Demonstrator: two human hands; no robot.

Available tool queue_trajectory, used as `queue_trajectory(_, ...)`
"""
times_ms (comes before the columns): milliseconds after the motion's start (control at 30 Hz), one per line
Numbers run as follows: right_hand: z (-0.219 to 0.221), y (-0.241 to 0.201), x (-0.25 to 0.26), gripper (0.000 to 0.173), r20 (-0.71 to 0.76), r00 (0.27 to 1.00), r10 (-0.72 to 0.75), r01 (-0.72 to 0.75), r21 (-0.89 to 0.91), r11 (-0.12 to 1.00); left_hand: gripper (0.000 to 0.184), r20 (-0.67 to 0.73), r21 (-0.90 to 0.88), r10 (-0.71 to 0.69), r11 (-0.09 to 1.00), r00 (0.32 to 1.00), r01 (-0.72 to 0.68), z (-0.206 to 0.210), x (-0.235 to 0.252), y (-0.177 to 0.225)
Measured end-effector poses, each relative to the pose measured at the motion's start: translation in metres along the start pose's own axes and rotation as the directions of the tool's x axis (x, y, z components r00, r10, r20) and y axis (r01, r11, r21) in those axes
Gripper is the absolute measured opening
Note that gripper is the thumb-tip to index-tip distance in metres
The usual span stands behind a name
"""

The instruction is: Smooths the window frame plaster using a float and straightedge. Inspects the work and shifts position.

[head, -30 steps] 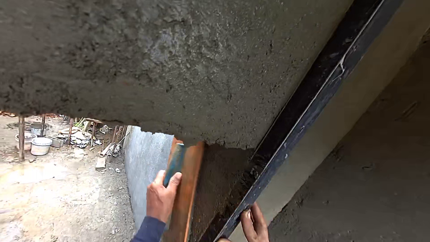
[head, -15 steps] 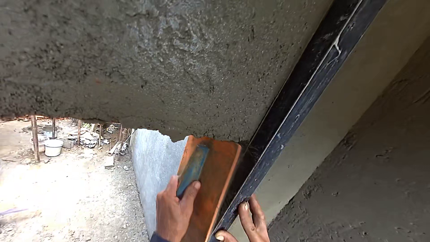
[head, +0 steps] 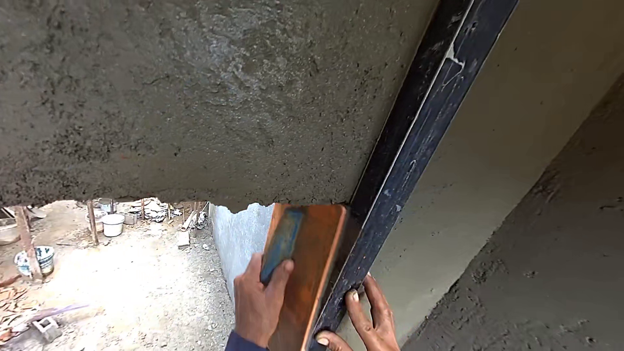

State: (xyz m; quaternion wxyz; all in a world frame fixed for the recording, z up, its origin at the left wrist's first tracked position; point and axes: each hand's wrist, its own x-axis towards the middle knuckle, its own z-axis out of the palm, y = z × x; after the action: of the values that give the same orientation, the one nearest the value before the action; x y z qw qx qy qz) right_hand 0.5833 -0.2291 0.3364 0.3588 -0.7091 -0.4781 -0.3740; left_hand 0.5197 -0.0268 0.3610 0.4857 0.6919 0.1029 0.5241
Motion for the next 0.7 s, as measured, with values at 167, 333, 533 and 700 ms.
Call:
queue_trajectory(167, 0.004, 0.001, -0.002, 0.077, -0.030, 0.999, -0.014, 0.014, -0.003, 1.000, 0.044, 0.021, -0.006, -0.234, 0.972, 0.972, 0.234, -0.001, 0.006, -0.040)
queue_trajectory(333, 0.005, 0.004, -0.001, 0.075, -0.025, 0.999, -0.020, 0.020, 0.001, 1.000, 0.055, 0.025, -0.083, 0.041, 0.996, 0.999, -0.039, -0.006, -0.028, -0.020)
queue_trajectory(533, 0.006, 0.006, -0.002, 0.076, -0.031, 0.999, -0.020, 0.020, 0.000, 1.000, 0.040, 0.067, -0.089, -0.230, 0.968, 0.971, 0.235, 0.004, 0.015, -0.042)
queue_trajectory(700, 0.006, 0.008, -0.004, 0.075, -0.029, 0.999, -0.022, 0.023, 0.015, 1.000, 0.046, 0.081, -0.057, -0.329, 0.941, 0.941, 0.334, -0.006, -0.066, -0.070)
